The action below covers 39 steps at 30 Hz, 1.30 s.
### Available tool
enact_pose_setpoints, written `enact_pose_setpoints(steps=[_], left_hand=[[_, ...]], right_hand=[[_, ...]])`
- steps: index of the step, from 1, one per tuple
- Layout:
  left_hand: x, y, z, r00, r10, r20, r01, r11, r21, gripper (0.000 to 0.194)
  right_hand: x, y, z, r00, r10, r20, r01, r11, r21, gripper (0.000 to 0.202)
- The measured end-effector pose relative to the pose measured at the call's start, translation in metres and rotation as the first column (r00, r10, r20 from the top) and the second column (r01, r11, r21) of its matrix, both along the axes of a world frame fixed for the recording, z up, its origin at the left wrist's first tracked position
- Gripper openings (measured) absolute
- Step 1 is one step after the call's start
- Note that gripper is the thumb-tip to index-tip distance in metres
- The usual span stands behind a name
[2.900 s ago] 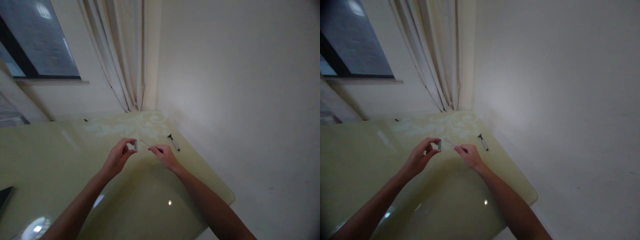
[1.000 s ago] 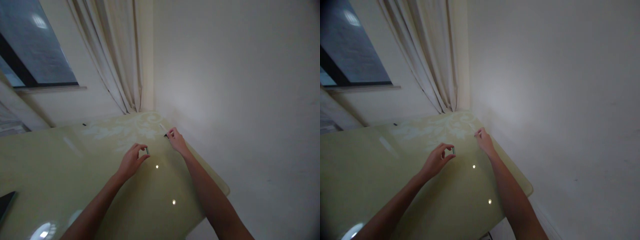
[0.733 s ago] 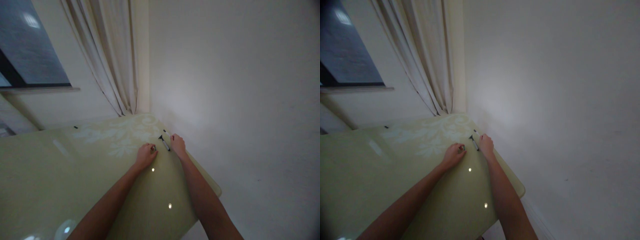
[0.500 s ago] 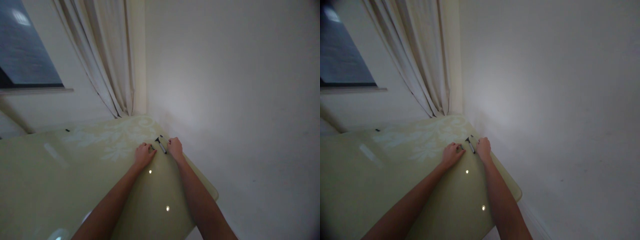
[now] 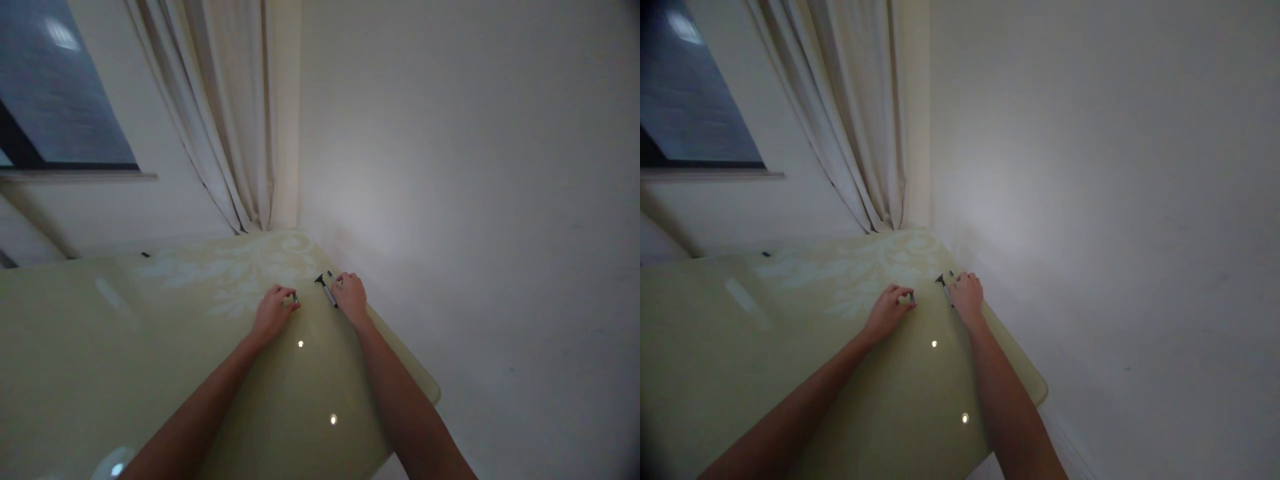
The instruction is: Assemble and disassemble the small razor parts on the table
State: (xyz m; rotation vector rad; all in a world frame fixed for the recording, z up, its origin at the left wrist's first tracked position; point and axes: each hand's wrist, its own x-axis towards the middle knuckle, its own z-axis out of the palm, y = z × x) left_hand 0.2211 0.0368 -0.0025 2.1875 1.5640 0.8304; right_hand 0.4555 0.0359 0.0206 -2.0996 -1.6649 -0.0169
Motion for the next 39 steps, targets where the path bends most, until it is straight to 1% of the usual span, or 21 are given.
enact_pose_setpoints(steps=[1, 3, 4, 5, 7, 9, 11, 13, 15, 17, 19, 21, 25, 27, 29, 31, 32, 34, 36, 37, 39], left_hand=[[-0.021, -0.002, 0.000, 1.000, 0.016, -0.003, -0.016, 1.000, 0.013, 0.032], [-0.072, -0.009, -0.002, 0.995, 0.075, -0.065, -0.070, 0.995, 0.069, 0.030], [-0.100, -0.013, -0.002, 0.986, 0.129, -0.108, -0.122, 0.990, 0.071, 0.031], [-0.128, -0.018, -0.002, 0.967, 0.209, -0.148, -0.202, 0.978, 0.061, 0.033], [-0.177, -0.030, -0.003, 0.908, 0.345, -0.239, -0.346, 0.937, 0.041, 0.037], [-0.210, -0.043, -0.002, 0.859, 0.415, -0.299, -0.423, 0.905, 0.042, 0.040], [-0.227, -0.052, -0.003, 0.852, 0.422, -0.311, -0.435, 0.900, 0.029, 0.043], [-0.230, -0.057, -0.003, 0.862, 0.414, -0.293, -0.432, 0.902, 0.004, 0.047], [-0.226, -0.056, -0.002, 0.869, 0.414, -0.271, -0.434, 0.901, -0.018, 0.049], [-0.222, -0.054, -0.001, 0.874, 0.412, -0.258, -0.434, 0.900, -0.032, 0.047], [-0.221, -0.052, 0.000, 0.880, 0.406, -0.245, -0.428, 0.903, -0.038, 0.044], [-0.222, -0.051, 0.000, 0.890, 0.396, -0.228, -0.415, 0.909, -0.043, 0.041], [-0.227, -0.052, -0.002, 0.910, 0.367, -0.192, -0.380, 0.924, -0.035, 0.041], [-0.228, -0.052, -0.004, 0.912, 0.368, -0.178, -0.379, 0.925, -0.031, 0.041], [-0.229, -0.051, -0.006, 0.917, 0.364, -0.164, -0.373, 0.927, -0.032, 0.040], [-0.230, -0.050, -0.007, 0.922, 0.354, -0.153, -0.363, 0.931, -0.031, 0.039], [-0.230, -0.049, -0.008, 0.926, 0.347, -0.149, -0.355, 0.934, -0.030, 0.039], [-0.231, -0.049, -0.009, 0.931, 0.335, -0.145, -0.343, 0.939, -0.034, 0.038], [-0.232, -0.048, -0.010, 0.934, 0.326, -0.147, -0.335, 0.941, -0.042, 0.039], [-0.233, -0.048, -0.009, 0.935, 0.324, -0.147, -0.334, 0.941, -0.049, 0.040], [-0.233, -0.047, -0.008, 0.936, 0.321, -0.144, -0.334, 0.940, -0.073, 0.042]], right_hand=[[-0.003, 0.000, 0.000, 0.999, 0.021, 0.033, -0.021, 1.000, 0.015, 0.022], [-0.010, -0.002, 0.000, 0.994, 0.062, 0.092, -0.063, 0.998, 0.006, 0.022], [-0.014, -0.002, -0.001, 0.990, 0.081, 0.114, -0.080, 0.997, -0.010, 0.022], [-0.017, -0.003, -0.002, 0.987, 0.098, 0.130, -0.095, 0.995, -0.027, 0.021], [-0.022, -0.003, -0.004, 0.980, 0.127, 0.152, -0.121, 0.991, -0.051, 0.018], [-0.027, -0.002, -0.005, 0.976, 0.148, 0.157, -0.140, 0.988, -0.060, 0.016], [-0.034, -0.002, -0.006, 0.977, 0.177, 0.117, -0.172, 0.984, -0.055, 0.016], [-0.047, -0.003, -0.007, 0.969, 0.246, 0.029, -0.245, 0.969, -0.030, 0.017], [-0.070, -0.007, -0.008, 0.933, 0.353, -0.069, -0.354, 0.935, 0.005, 0.018], [-0.102, -0.012, -0.008, 0.878, 0.455, -0.149, -0.457, 0.889, 0.028, 0.017], [-0.140, -0.016, -0.008, 0.827, 0.522, -0.210, -0.525, 0.850, 0.045, 0.014], [-0.181, -0.016, -0.008, 0.795, 0.554, -0.248, -0.564, 0.825, 0.034, 0.011], [-0.252, -0.013, -0.009, 0.798, 0.546, -0.256, -0.565, 0.825, -0.002, 0.013], [-0.277, -0.013, -0.010, 0.811, 0.533, -0.242, -0.556, 0.831, -0.031, 0.016], [-0.292, -0.015, -0.013, 0.821, 0.523, -0.229, -0.547, 0.836, -0.050, 0.019], [-0.295, -0.016, -0.014, 0.820, 0.525, -0.230, -0.549, 0.835, -0.050, 0.023], [-0.290, -0.016, -0.014, 0.818, 0.527, -0.231, -0.549, 0.835, -0.041, 0.026], [-0.266, -0.011, -0.011, 0.828, 0.516, -0.219, -0.532, 0.847, -0.016, 0.030], [-0.223, -0.003, -0.004, 0.869, 0.472, -0.151, -0.475, 0.880, 0.016, 0.024], [-0.195, 0.001, -0.001, 0.899, 0.427, -0.099, -0.425, 0.904, 0.034, 0.020], [-0.133, 0.008, 0.005, 0.943, 0.328, -0.061, -0.325, 0.944, 0.056, 0.018]])
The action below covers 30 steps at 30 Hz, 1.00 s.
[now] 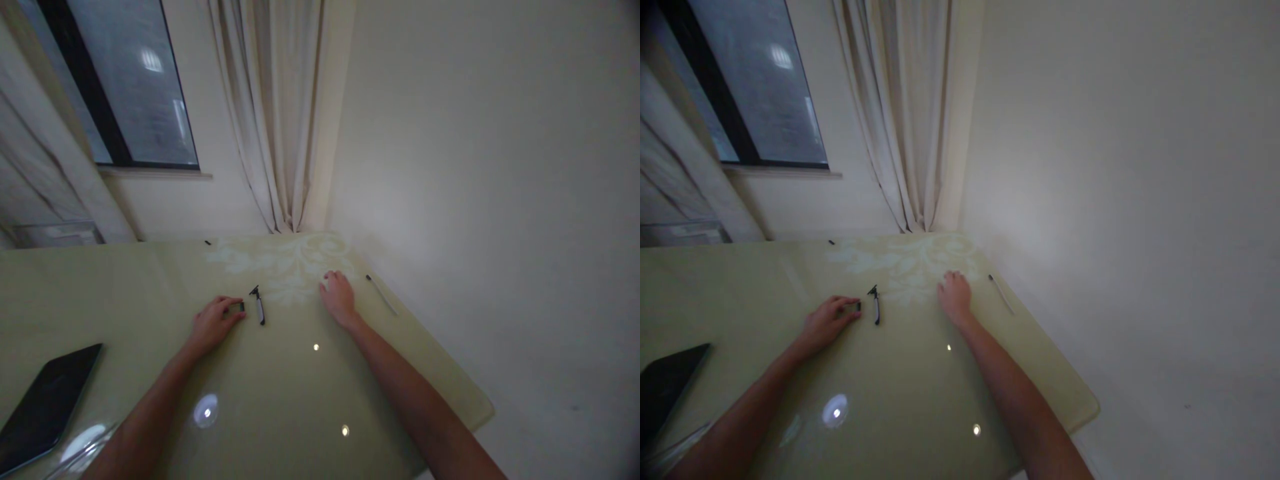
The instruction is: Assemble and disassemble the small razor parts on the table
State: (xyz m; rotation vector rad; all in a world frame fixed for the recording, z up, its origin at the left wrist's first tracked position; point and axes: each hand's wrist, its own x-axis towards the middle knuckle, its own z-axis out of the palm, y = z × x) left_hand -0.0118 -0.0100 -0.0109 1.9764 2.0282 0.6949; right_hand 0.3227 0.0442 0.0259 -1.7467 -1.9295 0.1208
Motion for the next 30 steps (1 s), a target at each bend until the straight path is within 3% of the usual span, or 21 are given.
enact_pose_setpoints(steps=[3, 5, 7, 9, 11, 13, 17, 19, 21, 24, 30], left_hand=[[0.001, 0.002, 0.002, 0.999, 0.024, 0.022, -0.023, 0.999, -0.029, 0.044], [0.002, 0.003, 0.003, 0.999, 0.045, 0.028, -0.044, 0.998, -0.033, 0.045], [0.003, 0.003, 0.003, 0.997, 0.069, 0.023, -0.069, 0.997, -0.023, 0.047], [0.005, 0.002, 0.003, 0.996, 0.086, 0.017, -0.085, 0.996, -0.013, 0.049], [0.006, 0.001, 0.002, 0.995, 0.098, 0.012, -0.098, 0.995, -0.001, 0.050], [0.007, 0.000, 0.003, 0.995, 0.101, 0.003, -0.101, 0.995, 0.012, 0.049], [0.009, -0.003, 0.006, 0.991, 0.135, 0.027, -0.135, 0.990, 0.026, 0.046], [0.008, -0.004, 0.007, 0.988, 0.139, 0.064, -0.142, 0.989, 0.032, 0.046], [0.006, -0.005, 0.006, 0.987, 0.128, 0.098, -0.134, 0.989, 0.057, 0.049], [0.004, -0.005, 0.004, 0.985, 0.112, 0.128, -0.127, 0.985, 0.118, 0.052], [0.003, -0.002, 0.004, 0.973, 0.110, 0.202, -0.143, 0.977, 0.156, 0.055]], right_hand=[[0.087, 0.001, 0.001, 0.967, -0.253, 0.025, 0.251, 0.965, 0.074, 0.023], [0.128, -0.002, -0.003, 0.953, -0.303, 0.011, 0.301, 0.951, 0.073, 0.026], [0.150, -0.005, -0.008, 0.955, -0.295, -0.023, 0.295, 0.954, 0.049, 0.028], [0.153, -0.004, -0.011, 0.959, -0.277, -0.050, 0.278, 0.960, 0.015, 0.029], [0.138, -0.001, -0.011, 0.967, -0.248, -0.056, 0.246, 0.969, -0.027, 0.028], [0.106, 0.001, -0.009, 0.984, -0.169, -0.049, 0.165, 0.983, -0.079, 0.029], [0.006, -0.005, -0.008, 0.997, 0.029, -0.072, -0.036, 0.995, -0.091, 0.022], [-0.044, -0.011, -0.009, 0.980, 0.172, -0.099, -0.180, 0.981, -0.071, 0.021], [-0.081, -0.017, -0.010, 0.965, 0.238, -0.110, -0.246, 0.967, -0.065, 0.020], [-0.108, -0.022, -0.010, 0.967, 0.234, -0.099, -0.244, 0.963, -0.113, 0.019], [-0.116, -0.025, -0.010, 0.976, 0.190, -0.104, -0.207, 0.960, -0.190, 0.024]])
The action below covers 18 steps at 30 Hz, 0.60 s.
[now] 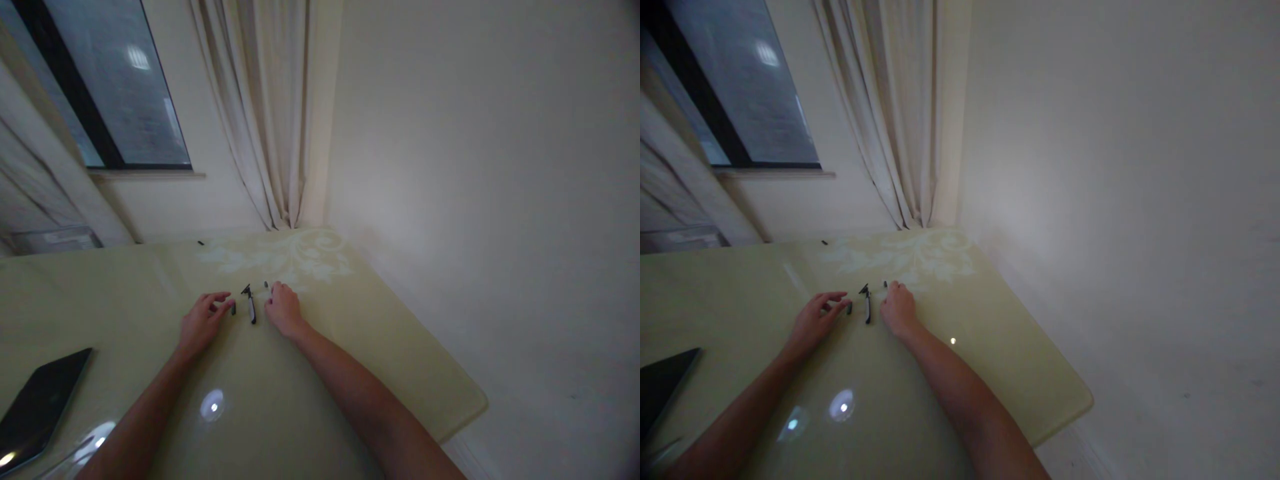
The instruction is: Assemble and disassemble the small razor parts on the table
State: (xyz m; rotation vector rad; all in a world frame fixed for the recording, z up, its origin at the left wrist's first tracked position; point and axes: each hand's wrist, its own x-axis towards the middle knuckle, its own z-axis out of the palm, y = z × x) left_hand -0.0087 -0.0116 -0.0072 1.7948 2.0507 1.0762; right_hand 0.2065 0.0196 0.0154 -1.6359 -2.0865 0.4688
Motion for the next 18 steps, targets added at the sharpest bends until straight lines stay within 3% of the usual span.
enact_pose_setpoints(steps=[4, 7, 13, 16, 18], left_hand=[[0.002, -0.003, 0.006, 0.999, 0.006, 0.045, -0.008, 0.999, 0.032, 0.056], [0.003, -0.006, 0.010, 0.998, 0.033, 0.058, -0.036, 0.998, 0.048, 0.051], [0.021, -0.010, 0.017, 0.999, -0.023, -0.041, 0.022, 0.999, -0.044, 0.044], [0.045, -0.015, 0.022, 0.972, -0.091, -0.216, 0.049, 0.980, -0.191, 0.051], [0.060, -0.019, 0.025, 0.928, -0.096, -0.359, -0.014, 0.957, -0.291, 0.056]], right_hand=[[-0.003, -0.001, 0.000, 1.000, 0.017, -0.013, -0.017, 1.000, 0.007, 0.025], [0.011, 0.001, 0.002, 0.998, 0.010, -0.058, -0.007, 0.999, 0.039, 0.027], [0.093, -0.002, 0.005, 0.987, 0.017, -0.161, 0.002, 0.993, 0.118, 0.010], [0.129, -0.008, -0.002, 0.961, -0.034, -0.274, 0.068, 0.991, 0.118, 0.007], [0.141, -0.009, -0.007, 0.929, -0.070, -0.363, 0.106, 0.991, 0.079, 0.008]])
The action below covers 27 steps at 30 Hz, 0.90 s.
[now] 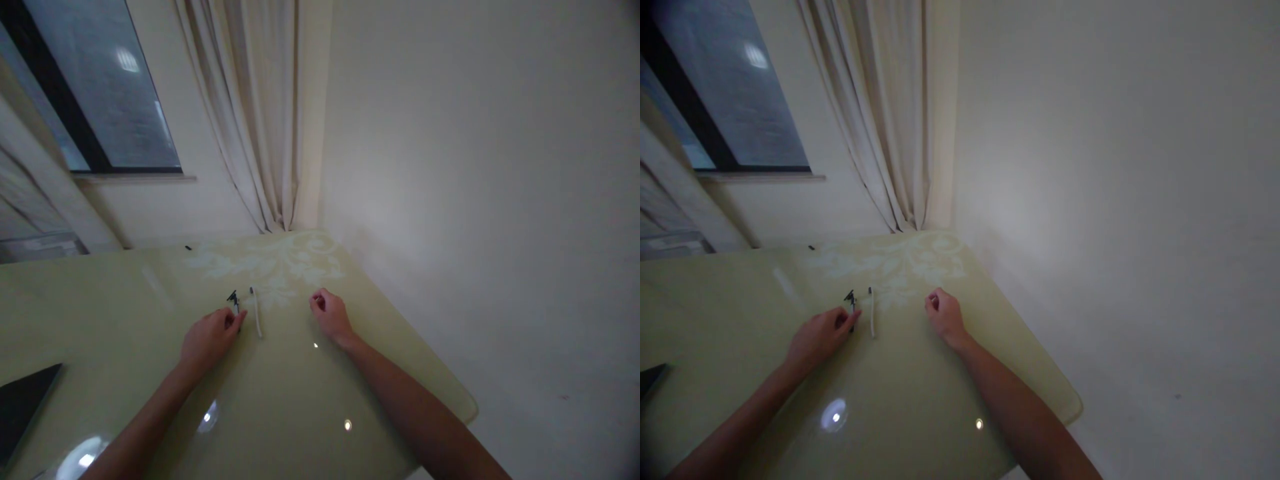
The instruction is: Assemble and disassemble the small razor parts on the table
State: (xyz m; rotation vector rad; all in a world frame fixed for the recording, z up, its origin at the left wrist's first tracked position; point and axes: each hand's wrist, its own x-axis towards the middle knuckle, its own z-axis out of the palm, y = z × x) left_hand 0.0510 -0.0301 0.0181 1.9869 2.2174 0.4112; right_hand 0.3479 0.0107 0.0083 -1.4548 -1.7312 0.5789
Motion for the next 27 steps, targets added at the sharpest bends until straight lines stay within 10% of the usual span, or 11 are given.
enact_pose_setpoints(steps=[6, 10, 17, 22, 27], left_hand=[[0.020, 0.001, 0.022, 0.974, 0.044, -0.224, -0.088, 0.978, -0.190, 0.045], [0.048, -0.002, 0.039, 0.984, 0.077, -0.161, -0.077, 0.997, 0.008, 0.044], [0.121, -0.034, 0.021, 0.821, -0.464, 0.333, 0.412, 0.885, 0.216, 0.039], [0.097, -0.018, 0.037, 0.728, -0.410, 0.550, 0.357, 0.911, 0.206, 0.046], [0.074, -0.007, 0.057, 0.492, -0.376, 0.785, 0.407, 0.897, 0.175, 0.059]], right_hand=[[-0.003, 0.003, -0.007, 0.962, 0.058, -0.268, -0.054, 0.998, 0.023, 0.012], [-0.014, -0.011, -0.002, 0.903, 0.183, -0.388, -0.184, 0.982, 0.036, 0.026], [-0.029, -0.033, 0.007, 0.576, 0.216, -0.788, -0.392, 0.919, -0.035, 0.048], [-0.026, -0.036, 0.012, 0.507, 0.229, -0.831, -0.438, 0.899, -0.020, 0.042], [-0.023, -0.043, 0.019, 0.440, 0.304, -0.845, -0.669, 0.739, -0.083, 0.041]])
